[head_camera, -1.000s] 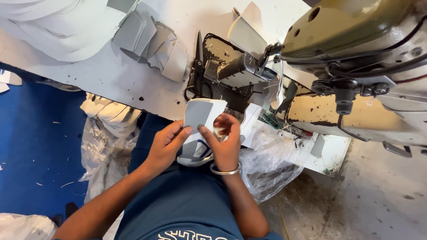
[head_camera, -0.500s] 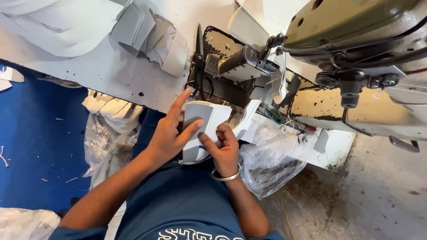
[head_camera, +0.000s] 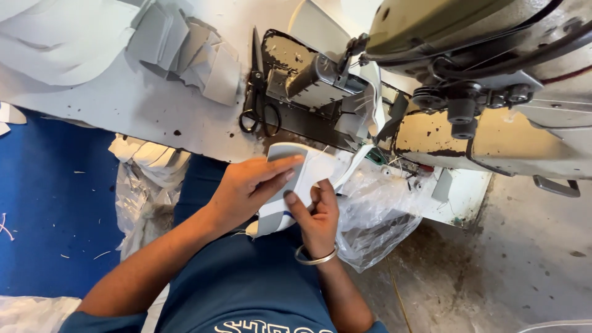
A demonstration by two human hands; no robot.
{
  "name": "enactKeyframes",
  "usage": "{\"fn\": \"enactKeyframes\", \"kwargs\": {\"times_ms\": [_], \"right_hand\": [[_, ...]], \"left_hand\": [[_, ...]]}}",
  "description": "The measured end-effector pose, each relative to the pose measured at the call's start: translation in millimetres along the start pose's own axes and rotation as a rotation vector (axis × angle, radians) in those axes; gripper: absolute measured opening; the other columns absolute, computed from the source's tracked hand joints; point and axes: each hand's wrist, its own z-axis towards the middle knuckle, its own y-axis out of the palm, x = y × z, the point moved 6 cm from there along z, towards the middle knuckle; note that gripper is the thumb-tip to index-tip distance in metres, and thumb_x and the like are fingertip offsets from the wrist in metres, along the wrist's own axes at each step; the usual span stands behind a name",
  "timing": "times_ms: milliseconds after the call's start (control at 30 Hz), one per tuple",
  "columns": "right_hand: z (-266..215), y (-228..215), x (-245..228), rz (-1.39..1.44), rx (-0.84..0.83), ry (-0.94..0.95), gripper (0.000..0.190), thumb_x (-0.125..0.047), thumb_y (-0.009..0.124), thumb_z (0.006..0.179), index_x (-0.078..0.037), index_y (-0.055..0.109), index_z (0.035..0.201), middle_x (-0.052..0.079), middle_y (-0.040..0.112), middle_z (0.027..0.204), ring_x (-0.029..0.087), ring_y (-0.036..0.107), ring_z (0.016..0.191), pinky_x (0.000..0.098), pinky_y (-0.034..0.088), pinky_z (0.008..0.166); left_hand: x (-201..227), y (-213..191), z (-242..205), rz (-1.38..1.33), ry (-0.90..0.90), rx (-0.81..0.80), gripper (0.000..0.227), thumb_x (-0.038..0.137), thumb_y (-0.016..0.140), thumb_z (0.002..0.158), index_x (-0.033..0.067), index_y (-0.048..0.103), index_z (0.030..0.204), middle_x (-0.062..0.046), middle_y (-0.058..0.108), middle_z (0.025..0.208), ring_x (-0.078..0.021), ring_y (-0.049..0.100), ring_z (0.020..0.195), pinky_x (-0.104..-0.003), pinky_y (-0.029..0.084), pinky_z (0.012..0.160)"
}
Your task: The person repeatedly picks up white shoe parts and grey fabric pieces, aligns them, and feeds them into a sewing machine to stitch them together. They then remove the stitched pieces and place them on the table.
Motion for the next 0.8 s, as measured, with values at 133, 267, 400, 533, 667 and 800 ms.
{"fn": "enactKeyframes", "kwargs": {"times_ms": [133,267,400,533,667,800], "right_hand": [[34,-15,-24,-0.021,0.054,-0.036,0.061,-0.003,0.07,0.095,0.004,0.042,0.149,0.013,0.068,0.128,0.016,0.065,0.115,0.0288,0.054,0.097],[73,-20,-52,-0.079,0.076,-0.074,0.063,-0.003,0.069,0.095,0.004,0.04,0.15,0.011,0.066,0.132,0.014,0.065,0.117,0.0274,0.054,0.098],[96,-21,-55,-0.019,0.046,-0.053,0.06,-0.001,0.07,0.099,0.007,0.043,0.152,0.013,0.068,0.129,0.014,0.064,0.115,0.0265,0.051,0.101],[104,-22,-50,0.048,0.071,-0.042,0.062,0.0,0.071,0.098,0.007,0.044,0.154,0.012,0.067,0.126,0.014,0.063,0.113,0.027,0.049,0.101],[108,-12,-58,0.067,0.104,-0.038,0.059,0.0,0.07,0.096,0.007,0.045,0.149,0.011,0.067,0.129,0.013,0.063,0.117,0.0267,0.049,0.104],[112,-13,-57,0.061,0.103,-0.068,0.052,0.001,0.07,0.098,0.006,0.049,0.146,0.011,0.067,0.129,0.012,0.064,0.116,0.0254,0.05,0.102]], "left_hand": [[-8,15,44,-0.035,-0.012,-0.06,0.038,0.006,0.069,0.098,0.0065,0.065,0.136,-0.013,0.066,0.085,-0.0184,0.064,0.072,-0.03,0.052,0.066],[-13,19,91,-0.012,-0.022,-0.07,0.037,0.008,0.072,0.097,0.0084,0.067,0.134,-0.011,0.064,0.076,-0.0175,0.063,0.064,-0.03,0.05,0.061],[-11,12,122,-0.051,-0.131,-0.081,0.036,0.01,0.07,0.101,0.0107,0.067,0.136,-0.009,0.067,0.078,-0.0098,0.059,0.065,-0.026,0.05,0.06],[-23,12,130,-0.061,-0.318,-0.122,0.036,0.009,0.069,0.098,0.0116,0.07,0.134,-0.009,0.068,0.074,-0.0072,0.052,0.061,-0.025,0.048,0.056],[-22,9,132,-0.173,-0.181,-0.059,0.033,0.007,0.068,0.101,0.0063,0.068,0.134,-0.006,0.078,0.102,-0.0033,0.063,0.081,-0.021,0.056,0.072],[-23,7,138,-0.183,-0.225,-0.08,0.031,0.006,0.068,0.1,0.0058,0.07,0.131,-0.006,0.079,0.102,-0.0023,0.066,0.085,-0.02,0.057,0.074]]}}
